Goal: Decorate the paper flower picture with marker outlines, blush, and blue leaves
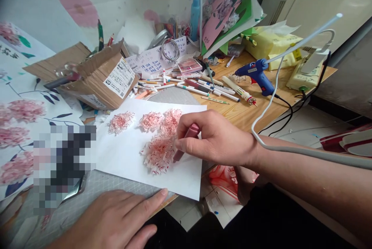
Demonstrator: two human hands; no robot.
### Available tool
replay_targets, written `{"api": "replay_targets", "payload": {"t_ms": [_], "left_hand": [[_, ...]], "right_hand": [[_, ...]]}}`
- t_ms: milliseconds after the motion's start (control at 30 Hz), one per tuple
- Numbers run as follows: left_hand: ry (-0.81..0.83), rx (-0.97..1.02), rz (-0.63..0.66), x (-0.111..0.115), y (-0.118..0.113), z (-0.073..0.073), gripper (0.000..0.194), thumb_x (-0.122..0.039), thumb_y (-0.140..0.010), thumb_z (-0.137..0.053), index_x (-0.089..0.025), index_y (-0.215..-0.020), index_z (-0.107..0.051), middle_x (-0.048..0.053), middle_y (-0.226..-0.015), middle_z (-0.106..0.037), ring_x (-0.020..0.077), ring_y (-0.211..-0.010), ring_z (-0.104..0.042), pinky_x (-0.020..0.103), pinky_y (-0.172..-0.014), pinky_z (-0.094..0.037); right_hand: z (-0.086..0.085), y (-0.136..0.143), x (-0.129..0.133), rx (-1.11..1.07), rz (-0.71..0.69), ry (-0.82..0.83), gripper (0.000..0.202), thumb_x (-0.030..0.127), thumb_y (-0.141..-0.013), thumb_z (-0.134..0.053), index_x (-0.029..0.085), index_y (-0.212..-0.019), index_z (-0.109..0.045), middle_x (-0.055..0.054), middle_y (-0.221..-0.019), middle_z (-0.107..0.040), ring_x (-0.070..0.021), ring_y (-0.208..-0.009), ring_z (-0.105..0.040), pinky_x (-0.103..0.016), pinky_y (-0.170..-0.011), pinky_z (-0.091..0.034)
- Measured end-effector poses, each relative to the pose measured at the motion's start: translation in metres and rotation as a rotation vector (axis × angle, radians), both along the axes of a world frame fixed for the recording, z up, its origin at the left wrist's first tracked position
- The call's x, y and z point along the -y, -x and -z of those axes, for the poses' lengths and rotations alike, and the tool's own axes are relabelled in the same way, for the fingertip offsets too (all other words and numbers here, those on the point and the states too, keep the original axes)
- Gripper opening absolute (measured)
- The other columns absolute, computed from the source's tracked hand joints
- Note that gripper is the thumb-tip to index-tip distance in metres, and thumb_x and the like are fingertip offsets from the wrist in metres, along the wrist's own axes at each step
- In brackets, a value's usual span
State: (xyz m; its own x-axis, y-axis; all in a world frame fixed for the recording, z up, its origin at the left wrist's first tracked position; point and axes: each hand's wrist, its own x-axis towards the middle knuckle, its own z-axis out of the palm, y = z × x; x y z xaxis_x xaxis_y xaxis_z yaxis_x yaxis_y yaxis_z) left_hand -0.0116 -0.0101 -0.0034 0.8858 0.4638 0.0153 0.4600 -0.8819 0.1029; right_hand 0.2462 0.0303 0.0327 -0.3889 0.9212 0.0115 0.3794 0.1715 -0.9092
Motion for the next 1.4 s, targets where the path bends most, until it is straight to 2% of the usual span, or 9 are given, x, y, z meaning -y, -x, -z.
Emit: {"api": "replay_targets", "payload": {"t_ms": [267, 400, 533, 633, 700, 867, 967, 1167, 1400], "left_hand": [[0.015, -0.019, -0.053, 0.003, -0.004, -0.006, 0.049, -0.021, -0.073, -0.061, -0.019, -0.122, -0.054, -0.002, -0.077, -0.070, 0.0194, -0.059, -0.065, 0.033, -0.053, -0.054], [0.025, -0.013, -0.054, 0.005, -0.004, -0.009, 0.047, -0.020, -0.074, -0.062, -0.017, -0.120, -0.054, 0.000, -0.077, -0.069, 0.0201, -0.059, -0.064, 0.034, -0.053, -0.053], [-0.046, 0.231, 0.004, 0.006, -0.003, -0.005, 0.031, -0.019, -0.083, -0.050, -0.016, -0.112, -0.058, 0.001, -0.071, -0.065, 0.0181, -0.057, -0.061, 0.032, -0.054, -0.049], [-0.170, 0.549, 0.075, 0.007, -0.005, 0.008, 0.023, -0.016, -0.087, -0.039, -0.019, -0.085, -0.062, -0.004, -0.052, -0.052, 0.0131, -0.041, -0.049, 0.027, -0.045, -0.039], [-0.211, 0.603, 0.063, 0.007, -0.007, 0.017, 0.025, -0.014, -0.086, -0.039, -0.020, -0.071, -0.058, -0.005, -0.046, -0.043, 0.0124, -0.035, -0.040, 0.028, -0.039, -0.030], [-0.208, 0.394, 0.096, 0.009, -0.006, 0.020, 0.021, -0.012, -0.081, -0.045, -0.021, -0.065, -0.053, -0.004, -0.048, -0.045, 0.0150, -0.038, -0.043, 0.031, -0.038, -0.028], [-0.247, 0.351, 0.074, 0.009, -0.005, 0.017, 0.018, -0.012, -0.079, -0.045, -0.022, -0.065, -0.053, -0.003, -0.050, -0.046, 0.0161, -0.039, -0.045, 0.032, -0.038, -0.030], [-0.176, 0.283, -0.137, 0.006, -0.003, 0.011, 0.019, -0.018, -0.075, -0.051, -0.020, -0.092, -0.060, 0.000, -0.068, -0.059, 0.0194, -0.053, -0.057, 0.032, -0.046, -0.043], [-0.132, 0.189, -0.134, 0.007, -0.006, 0.015, 0.031, -0.024, -0.066, -0.063, -0.021, -0.097, -0.060, -0.003, -0.062, -0.058, 0.0201, -0.046, -0.056, 0.033, -0.041, -0.042]], "right_hand": [[0.002, -0.001, 0.001, 0.036, -0.006, -0.028, 0.009, 0.020, -0.079, -0.060, 0.018, -0.071, -0.059, 0.001, -0.064, -0.064, -0.0117, -0.060, -0.057, -0.022, -0.055, -0.043], [-0.003, -0.005, 0.007, -0.089, 0.106, -0.037, 0.012, 0.027, -0.080, -0.064, 0.017, -0.073, -0.060, 0.002, -0.060, -0.059, -0.0121, -0.059, -0.060, -0.022, -0.053, -0.043], [-0.003, -0.011, 0.013, -0.273, 0.178, -0.004, 0.015, 0.031, -0.080, -0.066, 0.019, -0.073, -0.060, 0.001, -0.059, -0.054, -0.0187, -0.064, -0.067, -0.027, -0.058, -0.049], [-0.002, -0.014, 0.014, -0.346, 0.297, -0.098, 0.013, 0.030, -0.079, -0.068, 0.021, -0.072, -0.063, 0.002, -0.057, -0.053, -0.0160, -0.060, -0.065, -0.027, -0.058, -0.049], [-0.003, -0.012, 0.014, -0.349, 0.374, -0.165, 0.009, 0.031, -0.077, -0.070, 0.023, -0.076, -0.066, 0.001, -0.062, -0.059, -0.0131, -0.058, -0.062, -0.024, -0.057, -0.049], [-0.009, -0.009, 0.010, -0.339, 0.279, -0.082, 0.012, 0.030, -0.075, -0.073, 0.025, -0.085, -0.071, -0.002, -0.081, -0.070, -0.0138, -0.068, -0.066, -0.024, -0.065, -0.053], [-0.007, -0.013, 0.006, -0.420, 0.347, -0.043, 0.011, 0.029, -0.071, -0.076, 0.023, -0.077, -0.070, 0.001, -0.064, -0.064, -0.0123, -0.061, -0.064, -0.022, -0.060, -0.051], [0.013, -0.014, 0.025, -0.503, 0.387, 0.052, 0.011, 0.028, -0.074, -0.073, 0.020, -0.071, -0.065, 0.004, -0.055, -0.052, -0.0144, -0.058, -0.063, -0.026, -0.060, -0.051], [0.030, 0.002, 0.024, -0.463, 0.422, 0.112, 0.015, 0.026, -0.073, -0.075, 0.022, -0.085, -0.066, 0.001, -0.070, -0.063, -0.0099, -0.066, -0.056, -0.019, -0.061, -0.044]]}}
